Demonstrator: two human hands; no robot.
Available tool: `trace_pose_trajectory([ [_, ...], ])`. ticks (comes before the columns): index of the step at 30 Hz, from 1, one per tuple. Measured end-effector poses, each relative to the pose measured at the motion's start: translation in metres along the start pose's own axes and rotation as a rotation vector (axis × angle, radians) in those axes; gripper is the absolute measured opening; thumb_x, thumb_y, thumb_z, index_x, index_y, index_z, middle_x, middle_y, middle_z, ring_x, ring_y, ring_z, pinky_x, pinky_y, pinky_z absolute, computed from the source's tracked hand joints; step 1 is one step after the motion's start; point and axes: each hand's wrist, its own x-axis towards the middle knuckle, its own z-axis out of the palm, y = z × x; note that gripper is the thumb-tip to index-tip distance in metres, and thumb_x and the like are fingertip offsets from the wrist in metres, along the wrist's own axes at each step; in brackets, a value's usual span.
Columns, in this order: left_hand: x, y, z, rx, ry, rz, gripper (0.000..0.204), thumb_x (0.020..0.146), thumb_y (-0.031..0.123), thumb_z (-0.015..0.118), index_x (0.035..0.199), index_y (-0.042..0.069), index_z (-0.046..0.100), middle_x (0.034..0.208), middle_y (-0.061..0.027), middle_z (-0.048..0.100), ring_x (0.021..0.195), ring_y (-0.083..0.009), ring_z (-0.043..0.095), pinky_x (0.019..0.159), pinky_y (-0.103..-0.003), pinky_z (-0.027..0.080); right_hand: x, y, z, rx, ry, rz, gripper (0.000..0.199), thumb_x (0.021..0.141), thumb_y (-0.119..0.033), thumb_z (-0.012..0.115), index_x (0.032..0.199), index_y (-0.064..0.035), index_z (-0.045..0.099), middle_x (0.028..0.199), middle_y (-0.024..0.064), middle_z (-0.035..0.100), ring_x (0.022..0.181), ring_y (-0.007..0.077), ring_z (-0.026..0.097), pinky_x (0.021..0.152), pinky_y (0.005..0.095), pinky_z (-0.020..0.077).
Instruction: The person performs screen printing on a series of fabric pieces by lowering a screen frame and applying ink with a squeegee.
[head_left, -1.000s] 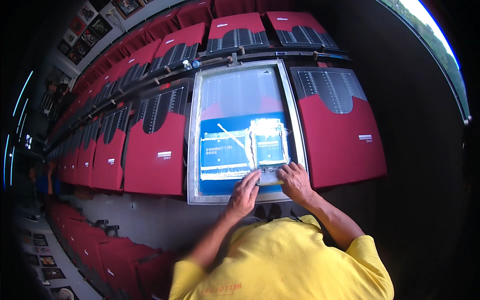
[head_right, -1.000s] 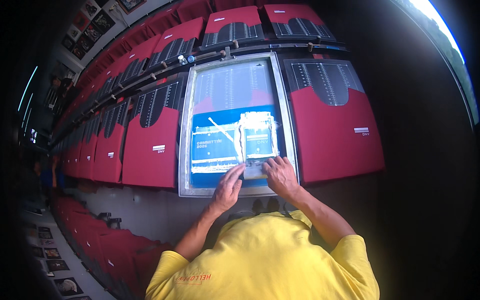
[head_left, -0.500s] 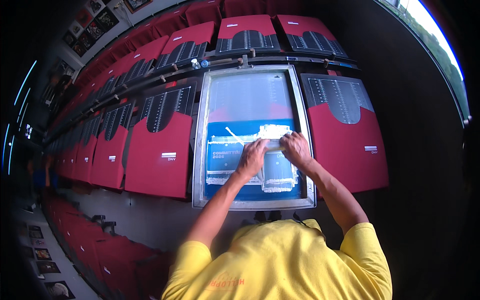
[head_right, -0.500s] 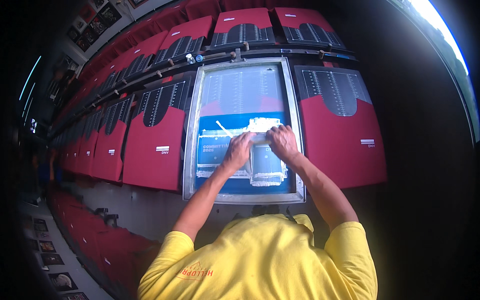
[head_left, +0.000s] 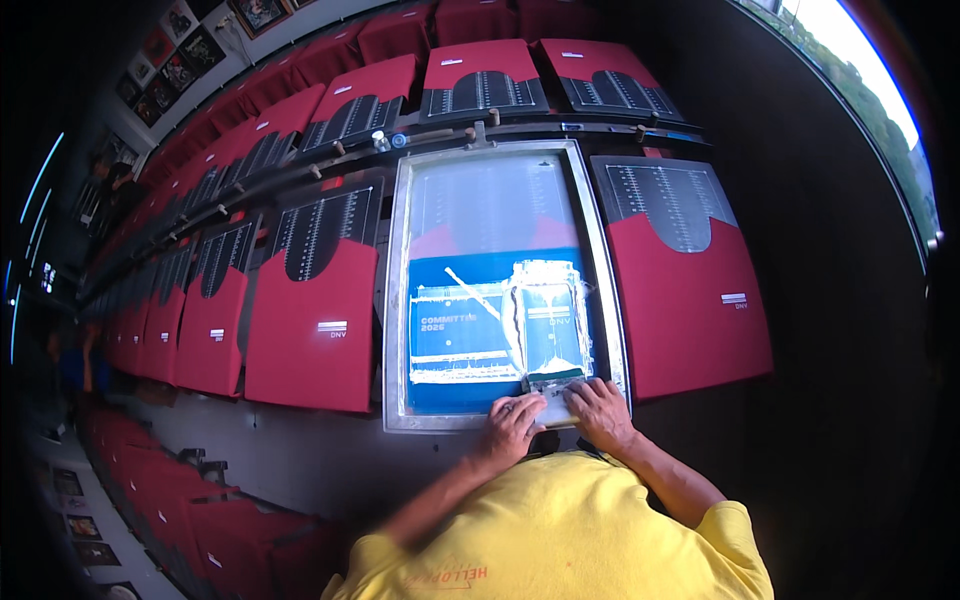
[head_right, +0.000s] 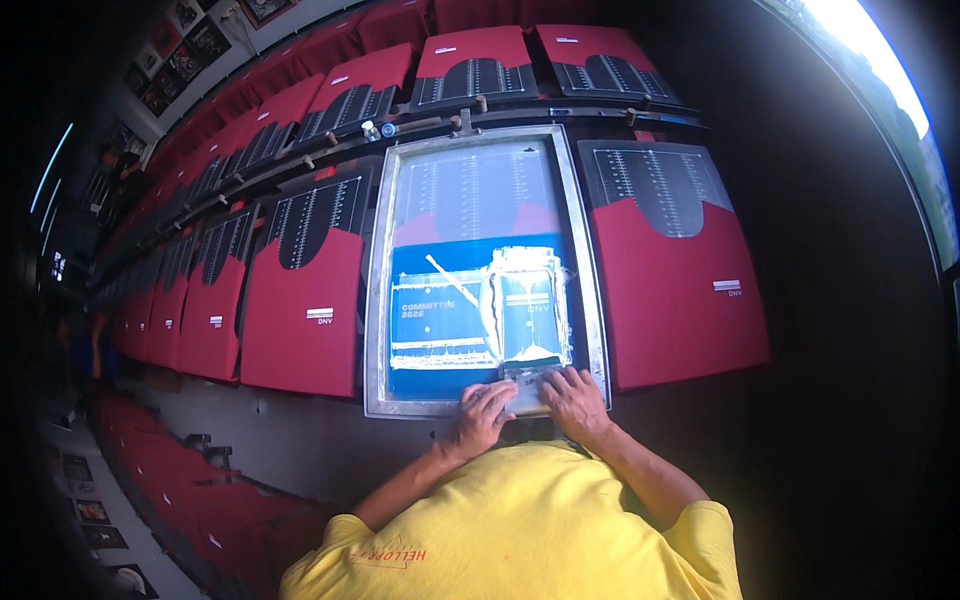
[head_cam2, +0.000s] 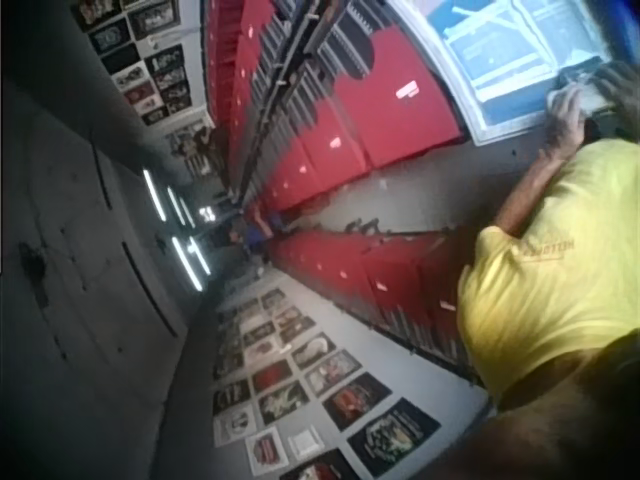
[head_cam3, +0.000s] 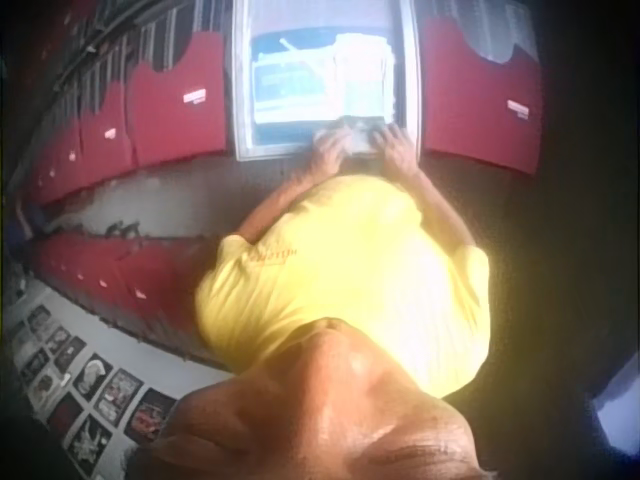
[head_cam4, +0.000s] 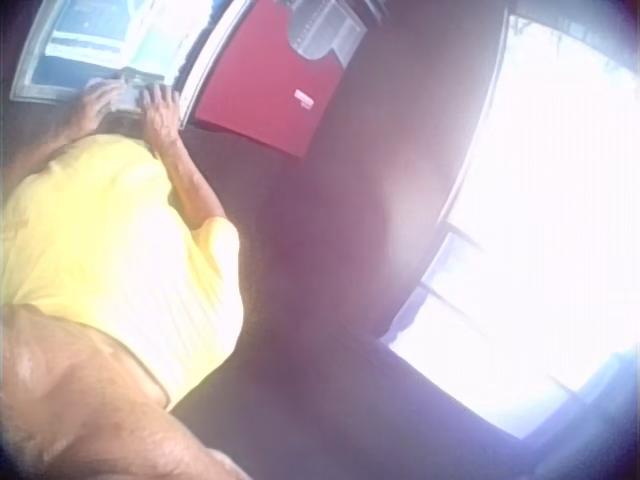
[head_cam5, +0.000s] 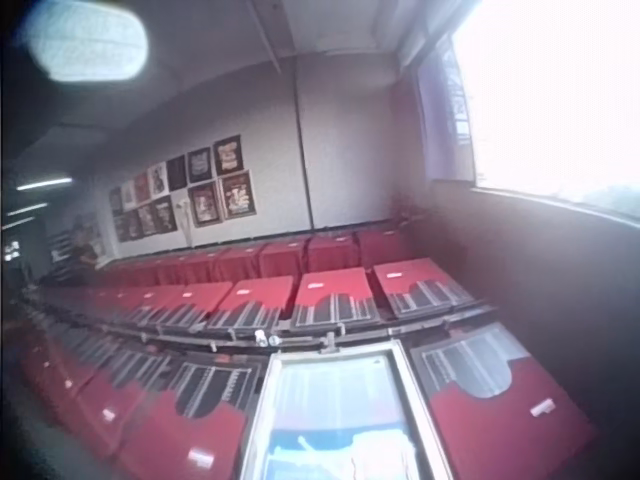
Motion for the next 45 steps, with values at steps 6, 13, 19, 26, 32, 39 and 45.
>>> trace_pose_trajectory([
  [6, -0.025, -0.012, 0.013, 0.101, -0.068, 0.129, 0.044, 0.087, 0.027, 0.069, 0.125, 0.007, 0.06, 0.133, -0.0063, 0.059, 0.129, -0.0206, 0.052, 0.104, -0.043, 0.038, -0.02, -0.01, 0.001, 0.054, -0.064, -0.023, 0.046, 0.086, -0.025, 0.064, 0.127, -0.0057, 0.057, 0.133, 0.0113, 0.052, 0.121, 0.0281, 0.048, 0.094, 0.0393, 0.0403],
  [13, -0.01, -0.075, -0.061, 0.215, 0.271, -0.255, 0.038, 0.092, 0.021, 0.061, 0.124, 0.0, 0.057, 0.131, -0.0178, 0.056, 0.125, -0.0366, 0.051, 0.107, -0.046, 0.037, -0.013, 0.013, 0.005, 0.211, 0.418, 0.418, 0.045, 0.09, -0.019, 0.064, 0.127, 0.0029, 0.053, 0.131, 0.0222, 0.053, 0.122, 0.0375, 0.049, 0.1, 0.0481, 0.0415],
  [19, -0.056, -0.159, -0.118, 0.432, 0.328, -0.907, 0.041, 0.1, 0.031, 0.048, 0.108, -0.006, 0.061, 0.111, -0.0305, 0.06, 0.104, -0.0465, 0.059, 0.085, -0.051, 0.046, 0.0, 0.048, 0.07, 0.403, 0.64, 0.679, 0.034, 0.096, -0.009, 0.055, 0.128, 0.0039, 0.052, 0.117, 0.0256, 0.06, 0.11, 0.0404, 0.059, 0.096, 0.0425, 0.0465],
  [26, -0.063, -0.185, -0.098, 0.118, 0.367, -1.037, 0.058, 0.098, 0.049, 0.044, 0.093, -0.004, 0.067, 0.094, -0.0291, 0.066, 0.094, -0.0471, 0.063, 0.081, -0.052, 0.049, -0.005, 0.063, 0.077, 0.688, 0.605, 0.902, 0.031, 0.099, -0.006, 0.046, 0.125, 0.0073, 0.056, 0.098, 0.0186, 0.066, 0.082, 0.0224, 0.062, 0.077, 0.0339, 0.0501],
  [32, -0.051, -0.154, -0.108, 0.093, 0.535, -1.005, 0.058, 0.098, 0.049, 0.046, 0.092, -0.005, 0.066, 0.093, -0.0298, 0.066, 0.092, -0.0468, 0.063, 0.079, -0.051, 0.049, -0.016, 0.094, 0.105, 0.829, 0.724, 0.809, 0.031, 0.096, -0.001, 0.044, 0.12, 0.0091, 0.059, 0.094, 0.0115, 0.064, 0.079, 0.0149, 0.058, 0.073, 0.0295, 0.0478],
  [39, -0.074, -0.165, -0.093, 0.081, 0.555, -0.961, 0.059, 0.098, 0.049, 0.049, 0.091, -0.007, 0.067, 0.089, -0.0288, 0.066, 0.089, -0.0451, 0.065, 0.081, -0.048, 0.049, -0.018, 0.09, 0.083, 0.953, 0.704, 0.8, 0.032, 0.094, 0.002, 0.044, 0.121, 0.0107, 0.059, 0.1, 0.0112, 0.065, 0.089, 0.0168, 0.059, 0.083, 0.0291, 0.0474],
  [45, -0.077, -0.188, -0.082, -0.017, 0.575, -0.821, 0.052, 0.099, 0.041, 0.052, 0.082, -0.007, 0.06, 0.073, -0.0235, 0.061, 0.069, -0.0362, 0.06, 0.065, -0.044, 0.045, -0.01, 0.079, 0.084, 0.969, 0.694, 0.875, 0.031, 0.093, 0.003, 0.046, 0.121, 0.0071, 0.061, 0.097, 0.01, 0.066, 0.086, 0.0167, 0.06, 0.081, 0.0289, 0.0486],
])
